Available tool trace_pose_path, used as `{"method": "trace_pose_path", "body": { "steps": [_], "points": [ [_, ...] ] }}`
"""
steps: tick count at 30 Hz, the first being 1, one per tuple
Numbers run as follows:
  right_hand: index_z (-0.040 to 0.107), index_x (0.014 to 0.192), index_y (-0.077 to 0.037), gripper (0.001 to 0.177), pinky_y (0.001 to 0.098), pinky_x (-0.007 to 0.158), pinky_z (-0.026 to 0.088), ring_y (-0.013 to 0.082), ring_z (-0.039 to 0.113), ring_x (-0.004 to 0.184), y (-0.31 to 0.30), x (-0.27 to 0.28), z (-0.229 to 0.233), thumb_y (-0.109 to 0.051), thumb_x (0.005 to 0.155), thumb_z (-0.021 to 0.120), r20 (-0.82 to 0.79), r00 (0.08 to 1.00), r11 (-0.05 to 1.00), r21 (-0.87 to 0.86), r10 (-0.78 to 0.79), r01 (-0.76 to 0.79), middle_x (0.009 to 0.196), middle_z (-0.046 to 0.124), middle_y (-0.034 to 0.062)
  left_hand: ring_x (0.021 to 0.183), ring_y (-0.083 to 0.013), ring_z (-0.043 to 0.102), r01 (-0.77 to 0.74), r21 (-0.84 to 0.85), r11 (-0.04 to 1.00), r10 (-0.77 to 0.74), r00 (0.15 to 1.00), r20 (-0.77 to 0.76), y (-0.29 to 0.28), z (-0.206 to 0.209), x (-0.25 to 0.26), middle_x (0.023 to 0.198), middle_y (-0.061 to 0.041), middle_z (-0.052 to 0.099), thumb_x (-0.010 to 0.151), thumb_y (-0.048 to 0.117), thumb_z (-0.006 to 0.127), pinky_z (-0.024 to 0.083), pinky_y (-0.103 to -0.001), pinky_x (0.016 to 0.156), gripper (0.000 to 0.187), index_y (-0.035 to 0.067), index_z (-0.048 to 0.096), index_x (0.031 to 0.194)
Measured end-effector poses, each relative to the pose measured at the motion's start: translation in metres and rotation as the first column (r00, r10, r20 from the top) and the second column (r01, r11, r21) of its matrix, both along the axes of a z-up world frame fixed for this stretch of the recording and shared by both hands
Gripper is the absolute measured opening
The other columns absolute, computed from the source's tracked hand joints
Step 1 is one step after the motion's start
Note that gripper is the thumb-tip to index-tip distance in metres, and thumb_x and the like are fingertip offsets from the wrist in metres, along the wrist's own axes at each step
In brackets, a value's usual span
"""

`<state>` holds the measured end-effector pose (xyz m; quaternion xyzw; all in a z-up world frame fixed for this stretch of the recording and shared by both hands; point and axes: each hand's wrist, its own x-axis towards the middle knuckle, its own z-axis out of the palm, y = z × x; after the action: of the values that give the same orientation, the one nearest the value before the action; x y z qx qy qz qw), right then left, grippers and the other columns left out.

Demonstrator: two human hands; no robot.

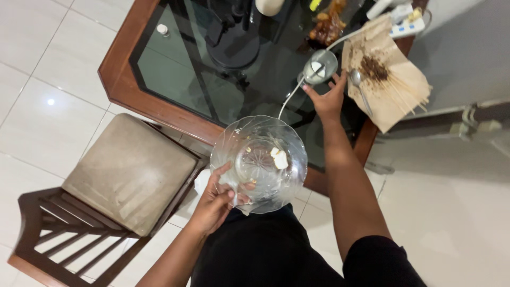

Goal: The person cleans a cluttered dining table by picking up food scraps, a plastic bag, and a glass, placing them into a white plastic bag. They also wipe the table surface with their hand and move a chair to access the area.

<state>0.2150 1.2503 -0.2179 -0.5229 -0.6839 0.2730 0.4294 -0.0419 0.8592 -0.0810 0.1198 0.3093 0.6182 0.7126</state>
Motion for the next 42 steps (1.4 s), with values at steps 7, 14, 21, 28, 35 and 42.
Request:
{"method": "trace_pose_path", "body": {
  "steps": [7,14,21,28,35,42],
  "points": [
    [0.029,0.151,0.000,0.097,0.0384,0.108,0.054,0.0301,0.062,0.132,0.015,-0.036,0.011,-0.012,0.079,0.093,-0.228,0.973,0.995,-0.099,-0.045,0.023,0.149,0.052,0.0224,0.094,-0.0279,0.070,-0.118,-0.101,0.988,0.120,0.993,0.016,0.043,-0.006,0.007,0.118,-0.027,0.070,0.093,0.009,0.061,0.052,-0.044,0.092,0.075,0.017,0.028,0.160],
    [0.036,0.147,-0.001,0.090,0.0397,0.104,0.057,0.0311,0.061,0.131,-0.003,-0.013,0.028,-0.012,0.079,0.094,-0.053,0.997,0.998,-0.051,-0.048,0.045,0.146,0.053,0.0225,0.104,-0.0271,0.072,-0.183,-0.133,0.974,0.188,0.982,0.020,0.100,-0.004,0.013,0.128,-0.019,0.066,0.094,0.005,0.055,0.055,-0.043,0.089,0.071,0.012,0.029,0.160],
    [0.035,0.149,-0.001,0.090,0.0403,0.107,0.056,0.0288,0.063,0.127,-0.058,0.030,0.039,-0.013,0.080,0.092,-0.085,0.996,0.996,-0.089,-0.005,-0.003,0.143,0.057,0.0206,0.090,-0.0244,0.068,-0.111,-0.090,0.990,0.110,0.994,-0.010,0.151,-0.016,0.016,0.121,-0.028,0.070,0.105,0.007,0.047,0.056,-0.040,0.087,0.064,0.013,0.026,0.164],
    [0.030,0.150,-0.002,0.097,0.0419,0.109,0.055,0.0302,0.061,0.129,-0.102,0.060,0.034,-0.014,0.077,0.093,-0.100,0.995,0.976,-0.217,-0.008,-0.014,0.144,0.051,0.0206,0.089,-0.0257,0.071,-0.035,-0.180,0.983,0.018,0.995,-0.095,0.186,-0.034,0.016,0.123,-0.024,0.069,0.105,0.011,0.044,0.055,-0.034,0.080,0.065,0.019,0.020,0.164],
    [0.019,0.164,-0.001,0.091,0.0424,0.120,0.039,0.0300,0.047,0.145,-0.084,0.115,0.043,-0.057,0.103,0.056,-0.285,0.920,0.937,-0.144,0.269,-0.319,0.159,0.041,0.0196,0.093,-0.0248,0.072,-0.019,-0.191,0.981,0.000,0.995,-0.098,0.208,-0.056,0.020,0.128,-0.023,0.067,0.105,0.017,0.046,0.053,-0.032,0.080,0.067,0.021,0.017,0.165],
    [0.041,0.155,-0.005,0.052,0.0362,0.097,0.053,0.0236,0.067,0.116,0.048,0.069,0.087,-0.032,0.110,0.044,-0.288,0.835,0.585,-0.607,0.469,-0.538,0.130,0.067,0.0160,0.097,-0.0247,0.072,-0.053,-0.195,0.979,0.026,0.990,-0.141,0.213,-0.065,0.025,0.134,-0.022,0.067,0.107,0.019,0.047,0.054,-0.032,0.081,0.068,0.020,0.014,0.166]
  ]
}}
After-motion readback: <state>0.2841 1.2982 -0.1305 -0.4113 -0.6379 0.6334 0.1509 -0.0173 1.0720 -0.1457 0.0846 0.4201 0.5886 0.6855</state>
